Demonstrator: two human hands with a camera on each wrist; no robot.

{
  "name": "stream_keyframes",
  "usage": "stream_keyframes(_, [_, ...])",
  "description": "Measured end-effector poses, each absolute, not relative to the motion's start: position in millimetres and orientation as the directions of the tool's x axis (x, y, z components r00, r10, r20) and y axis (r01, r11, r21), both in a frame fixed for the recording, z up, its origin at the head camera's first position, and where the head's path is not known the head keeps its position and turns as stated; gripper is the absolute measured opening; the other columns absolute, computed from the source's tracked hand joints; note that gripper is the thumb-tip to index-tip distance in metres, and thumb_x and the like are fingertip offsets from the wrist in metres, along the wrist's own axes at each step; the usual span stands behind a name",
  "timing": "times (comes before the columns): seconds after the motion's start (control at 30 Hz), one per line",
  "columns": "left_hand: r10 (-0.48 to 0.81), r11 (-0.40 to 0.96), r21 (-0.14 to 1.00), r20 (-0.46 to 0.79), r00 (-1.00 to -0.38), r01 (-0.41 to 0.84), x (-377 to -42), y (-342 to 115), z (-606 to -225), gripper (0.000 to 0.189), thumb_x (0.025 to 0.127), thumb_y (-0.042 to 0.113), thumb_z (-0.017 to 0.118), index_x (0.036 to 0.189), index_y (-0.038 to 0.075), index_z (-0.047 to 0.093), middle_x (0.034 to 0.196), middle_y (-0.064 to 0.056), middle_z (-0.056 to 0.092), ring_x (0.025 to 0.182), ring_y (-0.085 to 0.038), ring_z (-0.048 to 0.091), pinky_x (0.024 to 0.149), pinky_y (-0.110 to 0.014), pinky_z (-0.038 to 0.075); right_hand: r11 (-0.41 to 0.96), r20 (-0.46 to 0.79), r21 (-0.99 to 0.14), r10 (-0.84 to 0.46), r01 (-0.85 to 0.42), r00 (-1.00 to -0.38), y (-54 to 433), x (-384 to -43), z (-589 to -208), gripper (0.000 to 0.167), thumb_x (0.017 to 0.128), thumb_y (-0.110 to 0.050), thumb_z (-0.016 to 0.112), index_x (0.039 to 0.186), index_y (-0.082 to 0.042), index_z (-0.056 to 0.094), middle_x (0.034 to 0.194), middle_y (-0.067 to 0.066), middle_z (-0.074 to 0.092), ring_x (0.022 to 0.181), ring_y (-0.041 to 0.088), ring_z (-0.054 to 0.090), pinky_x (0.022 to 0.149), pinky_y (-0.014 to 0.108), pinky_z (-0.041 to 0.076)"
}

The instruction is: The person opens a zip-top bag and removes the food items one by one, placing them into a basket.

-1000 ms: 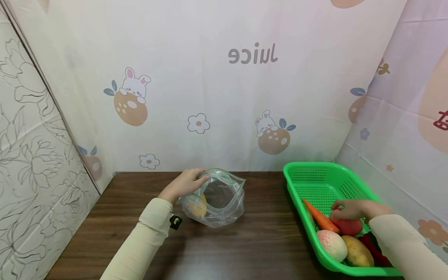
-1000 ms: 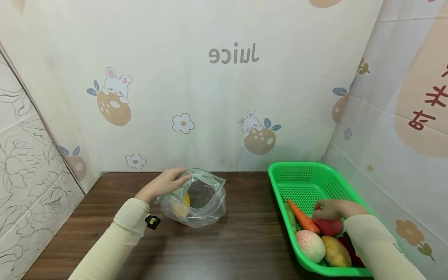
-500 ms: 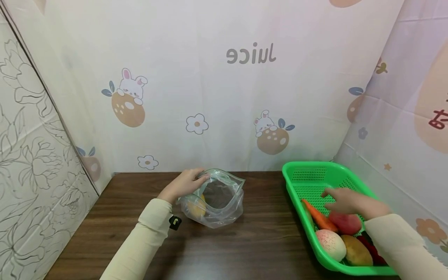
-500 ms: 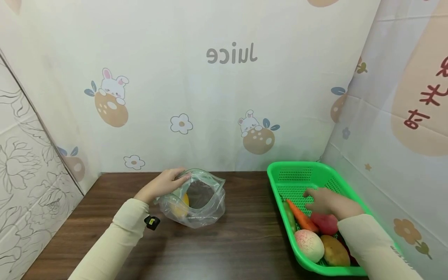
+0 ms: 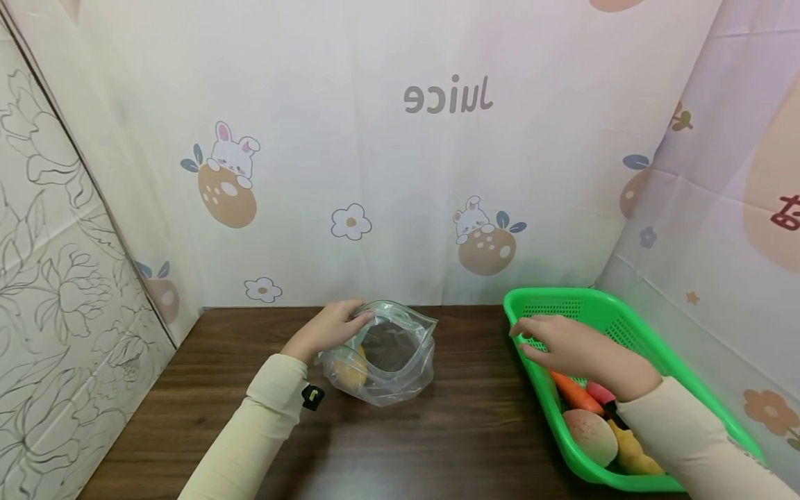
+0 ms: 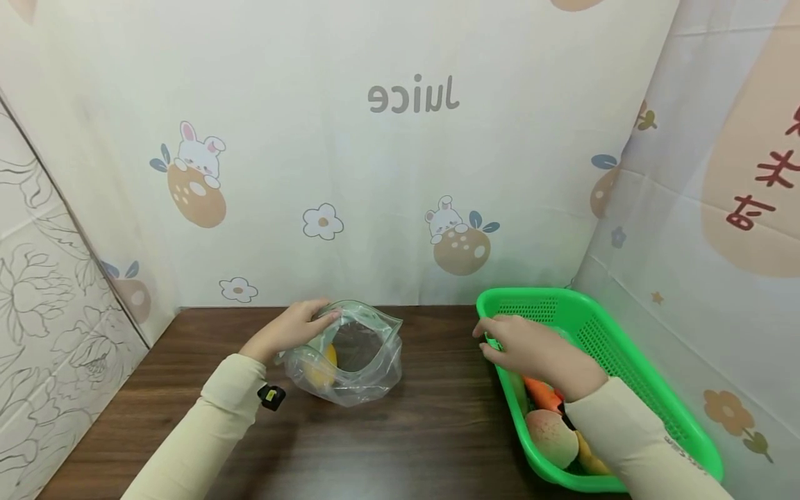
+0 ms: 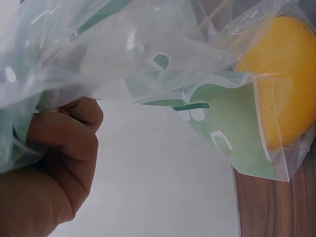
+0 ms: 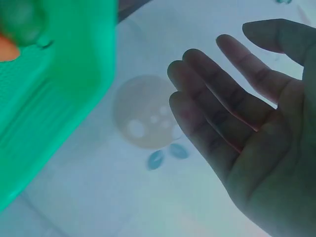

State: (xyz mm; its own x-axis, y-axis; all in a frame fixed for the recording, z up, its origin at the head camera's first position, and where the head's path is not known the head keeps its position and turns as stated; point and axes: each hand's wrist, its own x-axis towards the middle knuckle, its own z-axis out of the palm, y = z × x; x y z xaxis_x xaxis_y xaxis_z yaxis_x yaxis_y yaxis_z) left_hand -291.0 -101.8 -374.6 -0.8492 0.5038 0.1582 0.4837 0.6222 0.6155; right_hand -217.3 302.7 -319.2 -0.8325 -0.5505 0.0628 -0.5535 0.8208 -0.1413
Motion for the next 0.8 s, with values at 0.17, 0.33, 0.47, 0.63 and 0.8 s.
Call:
stream_keyframes(0.17, [0.503, 0.621, 0.619, 0.155, -0.85, 0.48, -290.8, -101.7, -374.5, 0.046, 0.107, 0.031, 0.052, 0.142, 0.001, 0.053, 0.139, -0.018, 0.057, 0.129, -0.033, 0.053, 0.103, -0.051, 0.043, 0.81, 0.065, -0.102, -0.574, -0.577, -0.816, 282.7, -209.1, -311.7, 0.013, 0.098, -0.019, 0.064, 0.111, -0.016, 0.067, 0.106, -0.003, 0.066, 0.089, 0.014, 0.062, 0.075, 0.037, 0.053])
stream_keyframes(0.33, [0.502, 0.619, 0.624, 0.151, -0.851, 0.476, -290.8, -102.1, -374.4, 0.048, 0.107, 0.031, 0.052, 0.143, 0.0, 0.051, 0.141, -0.019, 0.055, 0.131, -0.034, 0.051, 0.104, -0.051, 0.042, 0.772, 0.098, -0.093, -0.621, -0.628, -0.778, 267.4, -205.4, -310.3, 0.013, 0.099, -0.018, 0.064, 0.111, -0.018, 0.068, 0.104, -0.005, 0.066, 0.089, 0.013, 0.063, 0.075, 0.036, 0.053])
stream_keyframes(0.47, [0.501, 0.622, 0.626, 0.143, -0.854, 0.47, -290.5, -101.5, -374.1, 0.049, 0.107, 0.032, 0.051, 0.144, 0.001, 0.05, 0.142, -0.019, 0.054, 0.132, -0.034, 0.05, 0.104, -0.051, 0.041, 0.732, 0.137, -0.089, -0.663, -0.676, -0.736, 251.7, -204.7, -312.4, 0.013, 0.098, -0.017, 0.064, 0.11, -0.017, 0.069, 0.101, -0.006, 0.065, 0.088, 0.012, 0.063, 0.075, 0.034, 0.053])
stream_keyframes(0.63, [0.508, 0.627, 0.612, 0.147, -0.849, 0.482, -289.6, -99.5, -372.3, 0.048, 0.107, 0.032, 0.051, 0.143, 0.001, 0.051, 0.143, -0.019, 0.052, 0.133, -0.035, 0.048, 0.106, -0.051, 0.04, 0.674, 0.191, -0.06, -0.716, -0.736, -0.671, 226.6, -205.3, -316.8, 0.012, 0.096, -0.016, 0.066, 0.107, -0.016, 0.07, 0.1, -0.007, 0.063, 0.091, 0.012, 0.063, 0.076, 0.034, 0.054])
stream_keyframes(0.8, [0.503, 0.63, 0.609, 0.152, -0.851, 0.482, -288.4, -99.0, -369.8, 0.048, 0.106, 0.032, 0.051, 0.144, 0.001, 0.051, 0.146, -0.02, 0.05, 0.136, -0.035, 0.045, 0.108, -0.05, 0.038, 0.591, 0.283, 0.005, -0.774, -0.806, -0.566, 197.6, -212.4, -323.1, 0.011, 0.093, -0.014, 0.068, 0.103, -0.014, 0.072, 0.096, -0.006, 0.063, 0.089, 0.012, 0.061, 0.076, 0.03, 0.053])
